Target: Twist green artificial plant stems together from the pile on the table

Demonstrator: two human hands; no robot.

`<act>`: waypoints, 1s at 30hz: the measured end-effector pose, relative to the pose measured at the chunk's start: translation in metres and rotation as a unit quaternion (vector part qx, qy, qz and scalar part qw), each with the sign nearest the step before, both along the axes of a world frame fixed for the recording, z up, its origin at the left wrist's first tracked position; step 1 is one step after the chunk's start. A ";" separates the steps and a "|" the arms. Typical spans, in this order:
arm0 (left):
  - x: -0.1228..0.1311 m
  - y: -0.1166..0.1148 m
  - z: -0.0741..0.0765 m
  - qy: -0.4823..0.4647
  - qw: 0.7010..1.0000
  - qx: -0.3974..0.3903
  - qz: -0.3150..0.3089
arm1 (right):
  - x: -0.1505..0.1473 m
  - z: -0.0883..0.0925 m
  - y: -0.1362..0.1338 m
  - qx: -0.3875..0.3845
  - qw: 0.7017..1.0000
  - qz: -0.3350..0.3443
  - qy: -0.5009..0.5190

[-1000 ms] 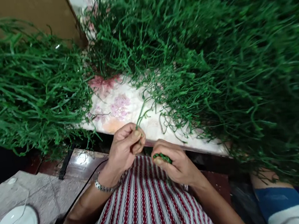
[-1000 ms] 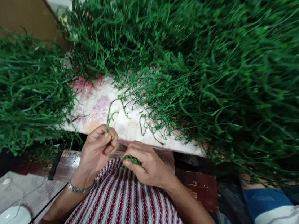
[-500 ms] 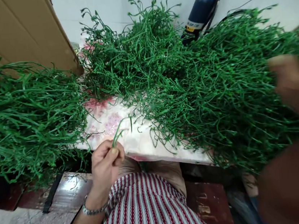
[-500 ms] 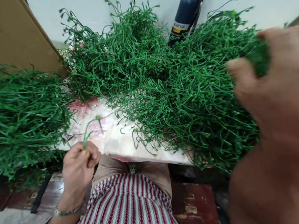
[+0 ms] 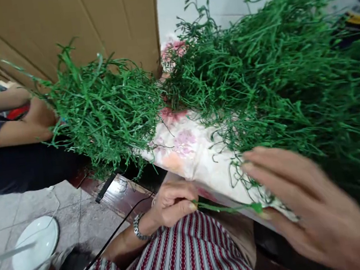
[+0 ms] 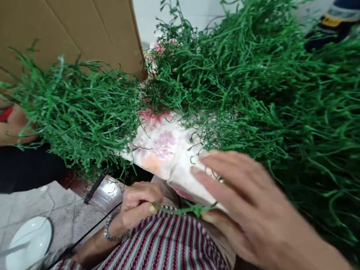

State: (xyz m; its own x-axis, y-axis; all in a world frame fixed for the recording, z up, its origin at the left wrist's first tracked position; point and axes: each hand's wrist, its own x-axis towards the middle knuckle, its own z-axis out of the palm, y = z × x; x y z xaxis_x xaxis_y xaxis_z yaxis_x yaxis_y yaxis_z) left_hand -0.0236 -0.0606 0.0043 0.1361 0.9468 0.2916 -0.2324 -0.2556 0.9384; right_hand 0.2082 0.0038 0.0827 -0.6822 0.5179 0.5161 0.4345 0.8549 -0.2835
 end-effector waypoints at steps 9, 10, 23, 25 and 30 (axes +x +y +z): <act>-0.006 0.016 -0.002 -0.296 0.931 -0.075 0.201 | -0.048 0.001 0.008 -0.033 0.999 0.031 -0.021; -0.006 0.019 -0.002 -0.316 0.920 -0.099 0.212 | -0.057 0.012 0.013 -0.003 1.000 0.011 -0.002; 0.016 0.028 -0.026 -0.210 0.935 -0.261 0.117 | -0.212 0.093 0.111 0.095 0.994 -0.058 -0.004; 0.014 0.031 -0.027 -0.189 0.937 -0.262 0.130 | -0.189 0.080 0.110 0.087 0.995 -0.055 0.005; 0.014 0.034 -0.027 -0.095 0.965 -0.196 0.146 | -0.129 0.043 0.094 0.020 0.997 -0.043 -0.058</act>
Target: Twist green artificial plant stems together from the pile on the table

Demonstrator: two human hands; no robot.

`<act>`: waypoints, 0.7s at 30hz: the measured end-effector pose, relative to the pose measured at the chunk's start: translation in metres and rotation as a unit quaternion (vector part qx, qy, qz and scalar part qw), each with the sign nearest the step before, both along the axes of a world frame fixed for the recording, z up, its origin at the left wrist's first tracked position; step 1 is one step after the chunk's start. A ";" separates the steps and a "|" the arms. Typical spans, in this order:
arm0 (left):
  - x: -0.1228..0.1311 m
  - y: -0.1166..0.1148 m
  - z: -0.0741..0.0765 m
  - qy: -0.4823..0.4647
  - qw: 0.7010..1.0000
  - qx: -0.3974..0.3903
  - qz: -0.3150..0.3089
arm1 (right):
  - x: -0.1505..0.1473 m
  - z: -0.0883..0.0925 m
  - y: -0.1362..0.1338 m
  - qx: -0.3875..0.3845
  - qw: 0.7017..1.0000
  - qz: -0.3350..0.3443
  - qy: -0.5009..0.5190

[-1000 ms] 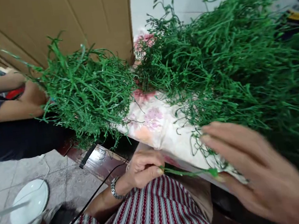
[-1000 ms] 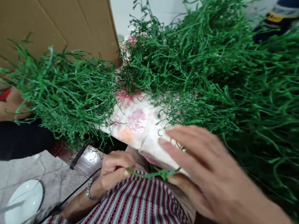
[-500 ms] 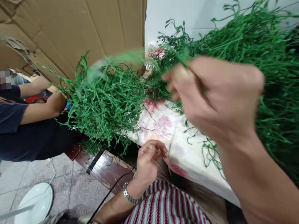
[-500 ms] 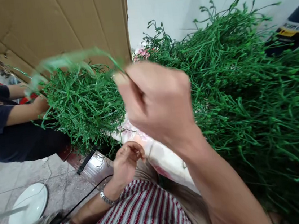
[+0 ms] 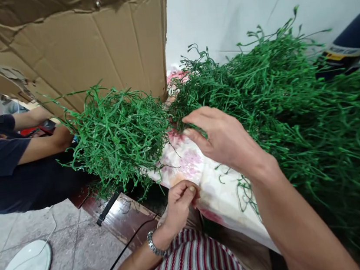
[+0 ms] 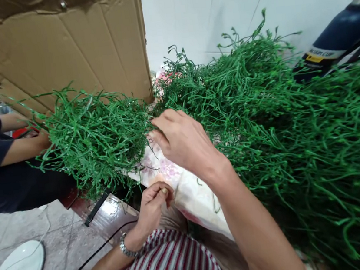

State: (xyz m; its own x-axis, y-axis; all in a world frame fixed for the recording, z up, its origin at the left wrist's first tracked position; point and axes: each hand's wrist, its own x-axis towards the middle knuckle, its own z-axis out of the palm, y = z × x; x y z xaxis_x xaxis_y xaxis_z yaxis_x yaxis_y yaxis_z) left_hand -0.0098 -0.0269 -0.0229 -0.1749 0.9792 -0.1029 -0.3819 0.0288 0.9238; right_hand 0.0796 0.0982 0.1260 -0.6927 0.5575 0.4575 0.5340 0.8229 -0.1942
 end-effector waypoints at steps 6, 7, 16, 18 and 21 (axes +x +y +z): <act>0.007 0.003 0.008 0.190 0.979 0.066 -0.033 | 0.049 -0.039 -0.050 -0.078 0.994 0.030 -0.067; 0.009 0.004 0.010 0.210 0.975 0.073 -0.027 | 0.056 -0.045 -0.059 -0.098 0.992 0.028 -0.079; 0.044 0.024 0.033 0.317 0.939 0.134 -0.007 | 0.133 -0.069 -0.087 -0.179 0.980 -0.047 -0.069; 0.055 0.040 0.047 0.351 0.920 0.171 0.038 | 0.145 -0.068 -0.087 -0.180 0.980 -0.059 -0.067; 0.071 0.078 0.080 0.435 0.859 0.246 0.114 | 0.155 -0.066 -0.087 -0.188 0.977 -0.060 -0.078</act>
